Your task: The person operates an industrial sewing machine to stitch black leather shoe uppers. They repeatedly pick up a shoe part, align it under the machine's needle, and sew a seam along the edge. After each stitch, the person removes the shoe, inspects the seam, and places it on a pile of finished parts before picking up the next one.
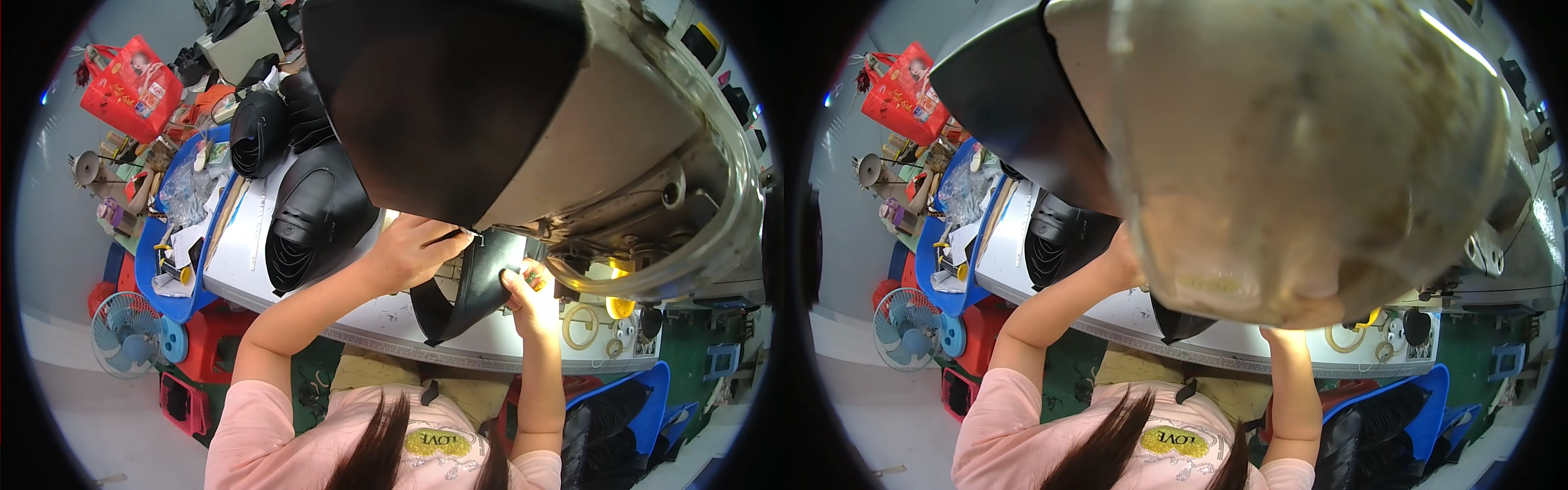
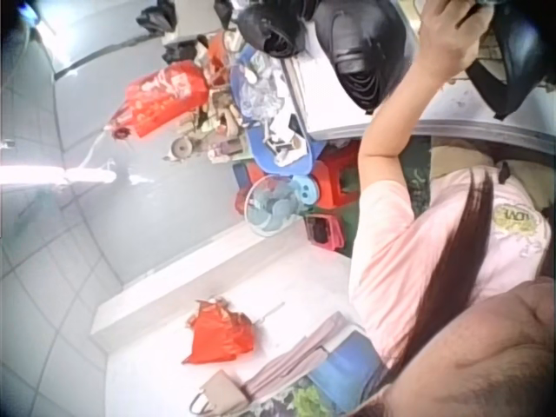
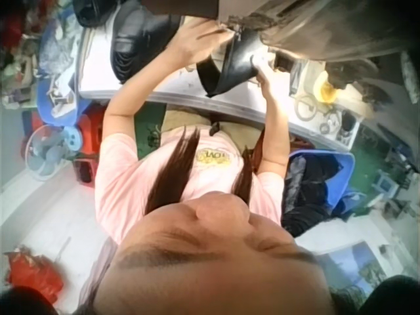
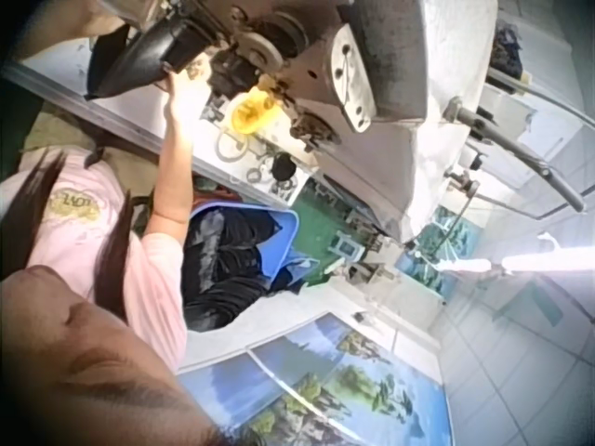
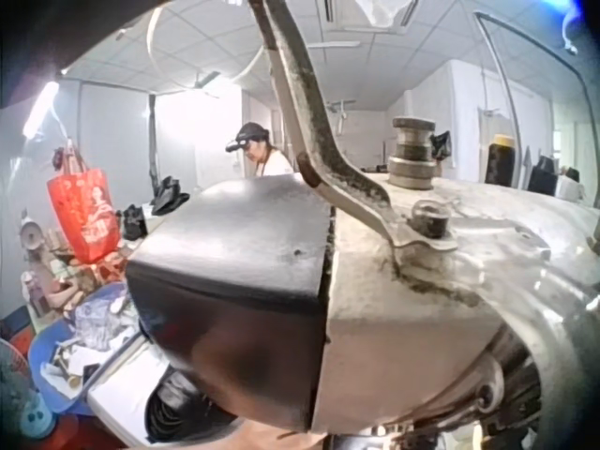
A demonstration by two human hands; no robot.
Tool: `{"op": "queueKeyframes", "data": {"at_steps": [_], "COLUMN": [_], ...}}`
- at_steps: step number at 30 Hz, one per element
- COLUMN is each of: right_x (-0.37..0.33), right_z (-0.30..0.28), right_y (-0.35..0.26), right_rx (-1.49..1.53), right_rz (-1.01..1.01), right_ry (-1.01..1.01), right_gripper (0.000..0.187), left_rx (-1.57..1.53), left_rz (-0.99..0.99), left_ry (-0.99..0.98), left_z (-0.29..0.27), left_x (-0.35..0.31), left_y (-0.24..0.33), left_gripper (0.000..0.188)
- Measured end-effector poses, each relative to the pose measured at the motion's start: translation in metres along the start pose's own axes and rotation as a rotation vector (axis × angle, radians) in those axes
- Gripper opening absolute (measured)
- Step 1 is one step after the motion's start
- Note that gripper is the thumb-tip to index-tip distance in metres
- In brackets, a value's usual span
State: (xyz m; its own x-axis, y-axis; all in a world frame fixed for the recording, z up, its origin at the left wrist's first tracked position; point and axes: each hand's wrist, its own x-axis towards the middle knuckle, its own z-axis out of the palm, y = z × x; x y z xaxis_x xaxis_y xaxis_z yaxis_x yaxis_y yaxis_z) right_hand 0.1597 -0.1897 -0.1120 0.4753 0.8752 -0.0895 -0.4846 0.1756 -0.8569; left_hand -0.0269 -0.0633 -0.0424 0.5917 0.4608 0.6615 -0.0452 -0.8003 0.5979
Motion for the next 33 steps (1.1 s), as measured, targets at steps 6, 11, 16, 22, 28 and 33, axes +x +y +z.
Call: {"op": "queueKeyframes", "data": {"at_steps": [6,11,16,22,28,33], "right_x": [-0.005,-0.004,-0.009,-0.006,-0.054,-0.065], "right_z": [0.014,0.008,0.035,0.029,0.005,-0.170], "right_y": [-0.004,-0.005,-0.032,-0.024,-0.096,-0.336], "right_rx": [-0.123,-0.230,-0.187,-0.490,-1.097,-1.458], "right_rz": [-0.036,-0.065,-0.015,-0.127,-0.975,-1.570], "right_ry": [0.026,0.018,-0.060,0.031,0.147,1.218], "right_gripper": [0.013,0.012,0.013,0.013,0.009,0.023], "left_rx": [0.369,0.395,0.119,-0.218,0.238,0.250], "left_rz": [0.348,0.353,0.146,-0.046,0.298,0.290], "left_ry": [0.057,0.023,0.056,0.159,0.187,0.158], "left_z": [-0.008,-0.012,-0.005,0.013,0.001,-0.001], "left_x": [0.008,0.010,0.008,0.008,0.018,0.019], "left_y": [0.008,0.010,0.004,-0.024,-0.015,-0.007], "left_gripper": [0.020,0.019,0.017,0.011,0.011,0.010]}}
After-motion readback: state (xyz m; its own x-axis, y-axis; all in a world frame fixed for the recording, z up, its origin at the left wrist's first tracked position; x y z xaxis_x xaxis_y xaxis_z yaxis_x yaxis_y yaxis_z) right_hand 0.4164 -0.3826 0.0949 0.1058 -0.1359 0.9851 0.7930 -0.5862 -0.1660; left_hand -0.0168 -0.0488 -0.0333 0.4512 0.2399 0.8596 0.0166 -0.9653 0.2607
